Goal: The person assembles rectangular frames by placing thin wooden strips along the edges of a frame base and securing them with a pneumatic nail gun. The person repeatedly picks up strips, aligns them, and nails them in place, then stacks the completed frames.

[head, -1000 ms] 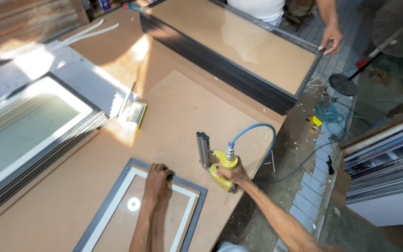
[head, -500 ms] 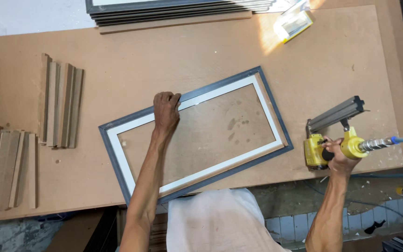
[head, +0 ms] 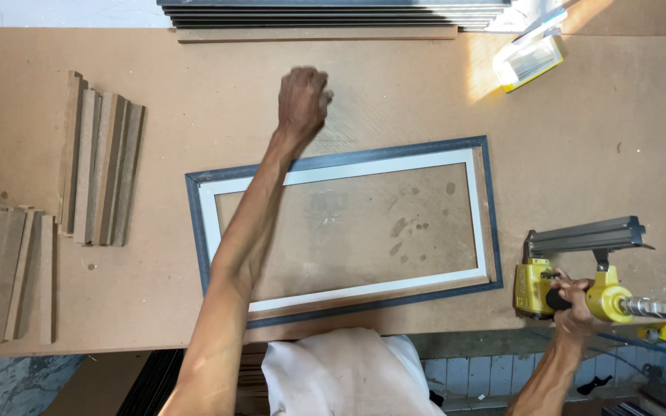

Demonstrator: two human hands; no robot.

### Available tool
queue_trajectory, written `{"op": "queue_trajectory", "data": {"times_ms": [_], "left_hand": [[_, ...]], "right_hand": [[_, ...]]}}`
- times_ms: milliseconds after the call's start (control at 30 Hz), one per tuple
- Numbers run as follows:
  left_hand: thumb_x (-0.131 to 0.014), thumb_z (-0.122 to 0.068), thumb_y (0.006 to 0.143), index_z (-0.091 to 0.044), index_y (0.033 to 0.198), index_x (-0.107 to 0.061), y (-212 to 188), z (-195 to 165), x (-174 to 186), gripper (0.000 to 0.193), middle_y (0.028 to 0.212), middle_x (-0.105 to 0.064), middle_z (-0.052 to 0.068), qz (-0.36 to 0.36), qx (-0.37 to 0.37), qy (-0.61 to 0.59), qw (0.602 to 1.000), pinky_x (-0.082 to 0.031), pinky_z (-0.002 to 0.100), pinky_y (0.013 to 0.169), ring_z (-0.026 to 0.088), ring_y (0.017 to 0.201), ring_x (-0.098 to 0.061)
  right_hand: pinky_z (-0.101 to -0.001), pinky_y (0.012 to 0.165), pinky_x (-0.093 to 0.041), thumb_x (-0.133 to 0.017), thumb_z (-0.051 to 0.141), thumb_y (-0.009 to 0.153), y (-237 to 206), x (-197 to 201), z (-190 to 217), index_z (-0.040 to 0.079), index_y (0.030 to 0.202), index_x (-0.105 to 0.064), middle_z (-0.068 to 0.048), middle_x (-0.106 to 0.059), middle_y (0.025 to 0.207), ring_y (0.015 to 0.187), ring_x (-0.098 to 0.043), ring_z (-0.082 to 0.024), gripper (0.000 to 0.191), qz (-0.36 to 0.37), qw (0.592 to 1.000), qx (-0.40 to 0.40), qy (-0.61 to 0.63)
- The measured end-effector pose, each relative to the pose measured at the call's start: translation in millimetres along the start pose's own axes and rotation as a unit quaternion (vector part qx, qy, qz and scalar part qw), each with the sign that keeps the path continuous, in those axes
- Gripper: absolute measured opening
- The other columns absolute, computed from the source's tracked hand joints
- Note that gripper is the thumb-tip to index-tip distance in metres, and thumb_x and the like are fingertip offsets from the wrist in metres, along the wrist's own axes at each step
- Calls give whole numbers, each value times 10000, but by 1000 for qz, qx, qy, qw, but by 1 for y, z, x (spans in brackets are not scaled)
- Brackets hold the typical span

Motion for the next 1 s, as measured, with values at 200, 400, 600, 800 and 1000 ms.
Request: {"op": "queue_trajectory", "data": {"times_ms": [200, 400, 600, 800, 1000], "left_hand": [[-793, -265, 922, 23, 1145, -668, 67, 27, -14, 385, 1042, -529, 159, -16, -5, 84, 996, -383, 493, 881, 301, 1004, -478], [-791, -279, 900, -27, 976, -673, 57, 30, -18, 288, 987, -568, 139, -17, -4, 80, 997, -379, 493, 907, 291, 973, -502], [-773, -169, 927, -66, 1084, -711, 26, 16, -14, 198, 958, -637, 85, 2, -58, -7, 998, -391, 448, 893, 256, 938, -542], [-780, -94, 911, -34, 1060, -690, -17, -6, -14, 184, 1011, -636, 100, 30, -80, -32, 996, -398, 437, 873, 278, 975, -562], [-760, -35, 929, -25, 1077, -731, -52, -23, -8, 150, 970, -631, 96, 25, -90, -50, 994, -417, 409, 778, 266, 903, -564]], "right_hand": [[-494, 905, -664, -571, -98, 849, -6, -5, 7, -14, 958, -552, -115, -572, 736, 629, -612, -205, 139, -21, 999, 8, -25], [-504, 929, -660, -572, -67, 798, -6, -12, 10, -8, 882, -563, -111, -578, 710, 604, -606, -212, 103, -29, 1000, -10, 3], [-493, 902, -659, -599, -95, 855, -8, -13, 11, -3, 946, -563, -121, -586, 764, 657, -623, -219, 134, -41, 999, 1, 12], [-459, 869, -625, -640, -110, 908, -6, 4, -9, 0, 1001, -571, -109, -601, 828, 738, -653, -222, 160, -45, 998, -36, 39], [-549, 996, -623, -598, -114, 870, -6, 9, -11, 14, 954, -586, -97, -571, 760, 646, -585, -209, 154, -29, 998, -24, 53]]}}
Point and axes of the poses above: each hand's wrist, its own y-axis towards the middle knuckle, its own x-axis out of the back of the hand, z = x × y, the point moved 7 cm from there along y, towards the middle knuckle
